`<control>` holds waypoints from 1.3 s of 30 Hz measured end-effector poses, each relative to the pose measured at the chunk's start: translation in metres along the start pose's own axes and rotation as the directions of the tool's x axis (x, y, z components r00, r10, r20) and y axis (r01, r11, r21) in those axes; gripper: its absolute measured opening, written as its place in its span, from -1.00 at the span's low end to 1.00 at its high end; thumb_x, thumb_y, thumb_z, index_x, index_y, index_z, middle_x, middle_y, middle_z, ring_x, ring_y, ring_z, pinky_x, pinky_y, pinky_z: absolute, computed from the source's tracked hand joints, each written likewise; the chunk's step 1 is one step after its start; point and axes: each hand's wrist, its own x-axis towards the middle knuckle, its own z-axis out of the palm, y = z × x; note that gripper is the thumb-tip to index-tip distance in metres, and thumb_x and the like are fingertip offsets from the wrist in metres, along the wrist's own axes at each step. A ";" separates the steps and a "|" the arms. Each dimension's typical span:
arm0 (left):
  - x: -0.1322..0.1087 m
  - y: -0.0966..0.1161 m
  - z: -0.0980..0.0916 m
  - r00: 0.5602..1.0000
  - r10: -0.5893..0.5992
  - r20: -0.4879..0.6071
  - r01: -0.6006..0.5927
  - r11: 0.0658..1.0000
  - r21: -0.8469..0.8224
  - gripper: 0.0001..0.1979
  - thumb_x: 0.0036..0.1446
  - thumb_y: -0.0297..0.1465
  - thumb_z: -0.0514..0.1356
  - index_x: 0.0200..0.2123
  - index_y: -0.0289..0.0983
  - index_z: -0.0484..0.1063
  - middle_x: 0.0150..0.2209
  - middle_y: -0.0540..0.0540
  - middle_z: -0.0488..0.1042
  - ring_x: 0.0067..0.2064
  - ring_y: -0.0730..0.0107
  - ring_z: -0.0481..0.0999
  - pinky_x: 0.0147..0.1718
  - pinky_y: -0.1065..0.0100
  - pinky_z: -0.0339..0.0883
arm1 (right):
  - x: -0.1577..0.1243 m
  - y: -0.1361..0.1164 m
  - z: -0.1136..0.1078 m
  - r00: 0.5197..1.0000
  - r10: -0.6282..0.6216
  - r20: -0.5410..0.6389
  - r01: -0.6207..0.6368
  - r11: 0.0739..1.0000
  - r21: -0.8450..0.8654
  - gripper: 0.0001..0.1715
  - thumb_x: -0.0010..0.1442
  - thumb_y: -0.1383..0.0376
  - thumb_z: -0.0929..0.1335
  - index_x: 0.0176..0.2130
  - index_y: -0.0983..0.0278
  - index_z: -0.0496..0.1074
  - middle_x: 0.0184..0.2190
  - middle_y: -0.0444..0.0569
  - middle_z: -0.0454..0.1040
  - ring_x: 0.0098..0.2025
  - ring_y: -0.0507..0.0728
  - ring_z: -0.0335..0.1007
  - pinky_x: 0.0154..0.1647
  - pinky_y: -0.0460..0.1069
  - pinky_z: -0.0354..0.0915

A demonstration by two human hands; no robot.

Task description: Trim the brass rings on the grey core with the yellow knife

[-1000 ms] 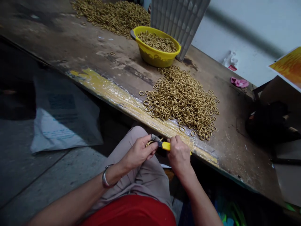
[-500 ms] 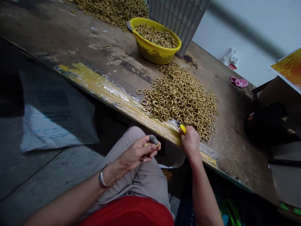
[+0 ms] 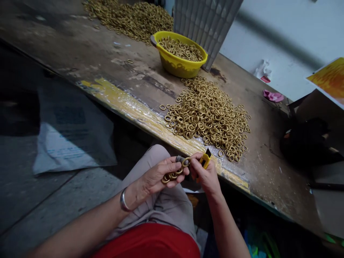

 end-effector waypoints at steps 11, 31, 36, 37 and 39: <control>-0.009 -0.001 0.013 0.960 0.231 -0.158 -0.157 0.912 0.379 -0.63 -0.05 -0.16 0.38 -0.39 -0.33 0.42 -0.54 0.02 0.38 -0.58 0.58 0.30 -0.71 0.55 0.09 | -0.023 -0.022 -0.002 0.904 -0.392 0.168 0.328 0.389 -0.861 -0.76 0.16 0.47 0.24 -0.24 0.26 0.44 -0.34 -0.04 0.43 -0.35 0.07 0.35 -0.33 -0.07 0.20; 0.000 -0.006 0.003 0.998 0.042 -0.048 -0.028 0.964 0.263 -0.65 0.01 -0.16 0.34 -0.37 -0.27 0.29 -0.56 0.06 0.36 -0.64 0.62 0.22 -0.73 0.58 -0.06 | 0.034 -0.012 -0.083 0.909 -0.252 -0.332 -0.340 0.016 -0.940 -0.79 0.26 0.26 0.31 -0.36 0.31 0.44 -0.40 0.05 0.46 -0.44 0.10 0.27 -0.42 -0.02 -0.01; 0.009 -0.006 -0.002 0.997 0.040 -0.063 -0.025 0.976 0.214 -0.70 0.11 -0.18 0.24 -0.31 -0.34 0.42 -0.42 -0.13 0.51 -0.55 0.52 0.40 -0.71 0.54 0.10 | 0.022 -0.021 -0.074 0.977 -0.139 -0.160 -0.069 0.508 -0.859 -0.66 0.26 0.18 0.27 -0.51 0.25 0.31 -0.58 -0.15 0.25 -0.50 0.04 0.13 -0.44 -0.06 0.04; 0.011 -0.007 -0.003 0.993 0.065 -0.103 -0.040 0.971 0.236 -0.68 0.09 -0.17 0.26 -0.34 -0.34 0.42 -0.43 -0.12 0.51 -0.54 0.51 0.41 -0.71 0.54 0.11 | 0.017 -0.024 -0.068 0.991 -0.115 -0.066 0.019 0.615 -0.788 -0.65 0.27 0.15 0.26 -0.49 0.25 0.31 -0.57 -0.16 0.24 -0.49 0.03 0.14 -0.44 -0.07 0.06; 0.013 -0.009 -0.003 0.977 0.110 -0.183 -0.057 0.960 0.276 -0.66 0.03 -0.15 0.32 -0.36 -0.32 0.39 -0.48 -0.05 0.49 -0.56 0.53 0.41 -0.73 0.57 0.10 | 0.008 -0.032 -0.054 0.989 -0.067 0.129 0.136 0.747 -0.651 -0.64 0.28 0.11 0.27 -0.46 0.26 0.32 -0.54 -0.18 0.24 -0.47 0.02 0.14 -0.42 -0.08 0.10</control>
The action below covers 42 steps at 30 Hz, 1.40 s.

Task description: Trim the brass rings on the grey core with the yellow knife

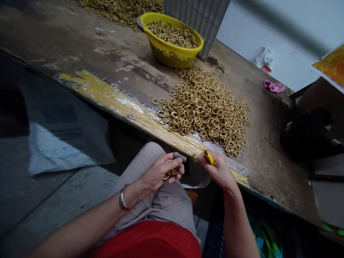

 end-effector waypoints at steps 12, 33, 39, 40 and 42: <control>-0.023 0.009 0.004 0.987 -0.117 0.113 0.123 0.991 -0.045 -0.61 -0.11 -0.22 0.45 -0.33 -0.36 0.44 -0.42 -0.09 0.53 -0.52 0.56 0.45 -0.66 0.58 0.19 | -0.019 -0.032 0.026 0.988 -0.143 0.049 0.135 0.981 0.142 -0.70 0.34 0.18 0.26 -0.39 0.26 0.37 -0.45 -0.13 0.37 -0.39 0.03 0.28 -0.32 -0.08 0.20; -0.041 0.007 0.007 0.958 0.240 0.157 -0.282 0.884 0.373 -0.83 0.12 -0.33 0.23 -0.38 -0.32 0.38 -0.49 0.03 0.36 -0.53 0.58 0.23 -0.54 0.48 0.13 | -0.024 -0.013 0.045 0.964 0.000 -0.265 -0.204 0.636 -0.744 -0.75 0.12 0.54 0.24 -0.28 0.30 0.43 -0.34 0.01 0.45 -0.46 0.07 0.29 -0.46 -0.03 0.02; -0.017 -0.012 0.001 0.955 0.184 0.231 -0.294 0.529 0.796 -0.88 0.11 -0.42 0.18 -0.46 -0.29 0.36 -0.48 0.00 0.38 -0.41 0.43 0.34 -0.42 0.41 0.19 | 0.005 0.034 0.006 0.872 -0.102 -0.478 -0.259 0.733 -0.629 -0.83 0.16 0.44 0.26 -0.28 0.28 0.43 -0.34 0.01 0.46 -0.34 0.14 0.32 -0.34 -0.03 0.11; -0.008 -0.020 -0.002 0.953 0.202 0.224 -0.288 0.380 0.879 -0.91 0.13 -0.43 0.16 -0.43 -0.29 0.37 -0.44 -0.04 0.41 -0.39 0.38 0.37 -0.38 0.38 0.22 | 0.010 0.037 0.002 0.858 -0.148 -0.492 -0.221 0.759 -0.613 -0.84 0.19 0.40 0.26 -0.26 0.27 0.43 -0.34 0.01 0.45 -0.32 0.14 0.32 -0.32 -0.02 0.13; 0.009 -0.034 -0.009 0.957 0.193 0.219 -0.246 0.128 0.961 -0.93 0.17 -0.44 0.12 -0.29 -0.30 0.39 -0.33 -0.12 0.48 -0.30 0.27 0.44 -0.30 0.31 0.28 | 0.021 0.038 -0.001 0.841 -0.205 -0.501 -0.163 0.787 -0.595 -0.84 0.23 0.34 0.26 -0.24 0.26 0.44 -0.33 0.00 0.44 -0.31 0.15 0.33 -0.30 -0.01 0.15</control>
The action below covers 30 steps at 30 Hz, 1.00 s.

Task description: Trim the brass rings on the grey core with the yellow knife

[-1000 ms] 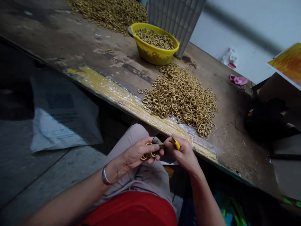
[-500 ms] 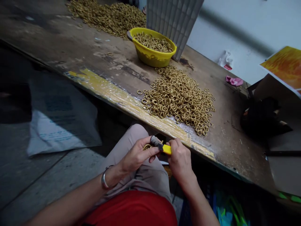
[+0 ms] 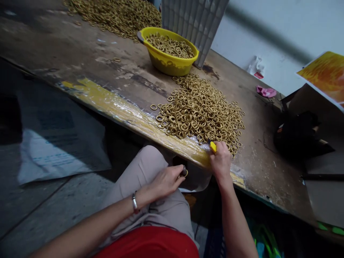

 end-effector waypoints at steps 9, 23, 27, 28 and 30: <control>0.009 -0.009 0.007 1.000 -0.007 0.026 0.003 0.992 0.124 -0.82 0.17 -0.31 0.20 -0.25 -0.32 0.41 -0.20 -0.24 0.49 -0.12 0.07 0.47 -0.09 0.13 0.34 | 0.044 -0.023 0.015 0.989 0.045 0.140 -0.013 0.975 -0.223 -0.85 0.24 0.30 0.31 -0.28 0.31 0.46 -0.29 0.03 0.44 -0.42 0.08 0.25 -0.43 -0.01 -0.03; 0.020 0.026 -0.052 0.973 -0.228 -0.024 0.042 0.281 -0.959 -0.64 0.04 -0.16 0.31 -0.26 -0.32 0.35 -0.40 -0.09 0.57 -0.59 0.59 0.38 -0.67 0.55 0.14 | -0.002 -0.059 -0.011 0.824 0.084 0.561 -0.565 0.197 0.801 -0.63 0.09 0.04 0.46 -0.32 0.28 0.38 -0.67 -0.28 0.22 -0.68 -0.08 0.02 -0.66 -0.15 -0.01; 0.014 0.028 -0.047 0.977 -0.212 -0.020 0.032 0.242 -0.970 -0.64 0.00 -0.21 0.36 -0.26 -0.36 0.41 -0.40 -0.09 0.57 -0.59 0.60 0.37 -0.67 0.55 0.15 | -0.017 -0.072 0.001 0.821 0.090 0.564 -0.571 0.084 0.817 -0.64 0.11 0.06 0.46 -0.31 0.27 0.38 -0.69 -0.29 0.21 -0.67 -0.08 0.04 -0.66 -0.16 0.03; 0.013 0.028 -0.045 0.973 -0.228 -0.027 0.030 0.240 -0.970 -0.65 -0.02 -0.23 0.37 -0.27 -0.36 0.41 -0.42 -0.07 0.56 -0.59 0.60 0.37 -0.66 0.55 0.15 | -0.019 -0.075 0.003 0.821 0.096 0.562 -0.569 0.060 0.820 -0.65 0.11 0.06 0.46 -0.32 0.27 0.38 -0.69 -0.29 0.21 -0.67 -0.08 0.04 -0.66 -0.17 0.04; 0.010 0.028 -0.043 0.962 -0.267 -0.047 0.023 0.252 -0.967 -0.67 -0.05 -0.26 0.38 -0.30 -0.35 0.41 -0.46 -0.03 0.53 -0.59 0.60 0.36 -0.65 0.54 0.17 | -0.024 -0.082 0.006 0.820 0.101 0.563 -0.568 0.025 0.823 -0.65 0.11 0.07 0.46 -0.33 0.27 0.37 -0.68 -0.28 0.23 -0.67 -0.09 0.04 -0.66 -0.17 0.05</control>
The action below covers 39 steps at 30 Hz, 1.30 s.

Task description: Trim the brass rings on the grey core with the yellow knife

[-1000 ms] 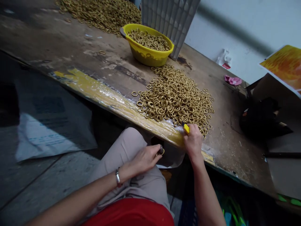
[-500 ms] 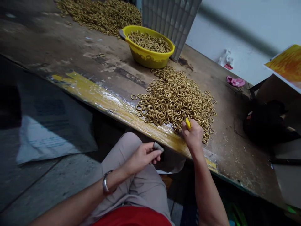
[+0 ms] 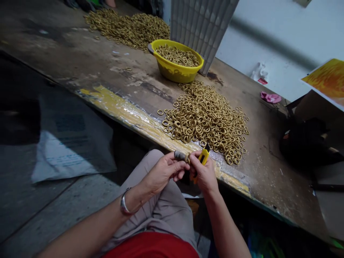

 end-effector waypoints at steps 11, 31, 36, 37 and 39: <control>-0.022 0.010 -0.005 0.996 0.061 0.071 -0.070 0.988 0.136 -0.68 0.08 -0.19 0.29 -0.27 -0.33 0.36 -0.43 -0.04 0.53 -0.61 0.59 0.36 -0.66 0.52 0.15 | -0.020 -0.018 0.005 0.953 -0.274 0.127 0.301 0.846 -0.441 -0.75 0.19 0.16 0.41 -0.16 0.23 0.51 -0.41 -0.12 0.46 -0.39 0.04 0.35 -0.33 -0.06 0.27; -0.048 0.019 0.002 0.986 0.144 -0.081 -0.111 0.939 0.324 -0.80 0.01 -0.31 0.29 -0.49 -0.31 0.38 -0.64 0.06 0.36 -0.59 0.53 0.33 -0.58 0.47 0.20 | -0.056 -0.021 0.006 0.876 -0.353 0.329 0.340 -0.034 -0.940 -0.53 0.04 0.56 0.24 -0.10 0.24 0.46 -0.29 -0.03 0.48 -0.37 0.09 0.39 -0.37 -0.07 0.18; -0.054 0.016 0.002 0.974 0.211 -0.078 -0.150 0.869 0.472 -0.81 0.04 -0.33 0.26 -0.50 -0.31 0.40 -0.64 0.05 0.36 -0.58 0.52 0.33 -0.59 0.48 0.17 | -0.055 -0.023 0.006 0.898 -0.311 0.310 0.270 -0.164 -0.949 -0.68 0.09 0.54 0.26 -0.22 0.23 0.46 -0.35 -0.05 0.49 -0.43 0.08 0.37 -0.45 -0.06 0.08; -0.054 0.016 0.001 0.974 0.212 -0.076 -0.149 0.861 0.486 -0.81 0.04 -0.33 0.26 -0.51 -0.31 0.40 -0.64 0.05 0.36 -0.58 0.52 0.32 -0.59 0.48 0.16 | -0.055 -0.023 0.005 0.895 -0.311 0.318 0.278 -0.169 -0.946 -0.69 0.10 0.53 0.27 -0.22 0.23 0.46 -0.36 -0.05 0.49 -0.44 0.08 0.37 -0.45 -0.06 0.08; -0.054 0.016 0.001 0.978 0.198 -0.070 -0.140 0.860 0.490 -0.80 0.05 -0.32 0.26 -0.50 -0.32 0.42 -0.65 0.04 0.36 -0.58 0.52 0.32 -0.59 0.48 0.16 | -0.054 -0.022 0.003 0.884 -0.320 0.342 0.312 -0.143 -0.939 -0.66 0.09 0.54 0.27 -0.20 0.23 0.47 -0.34 -0.05 0.50 -0.42 0.09 0.39 -0.43 -0.06 0.10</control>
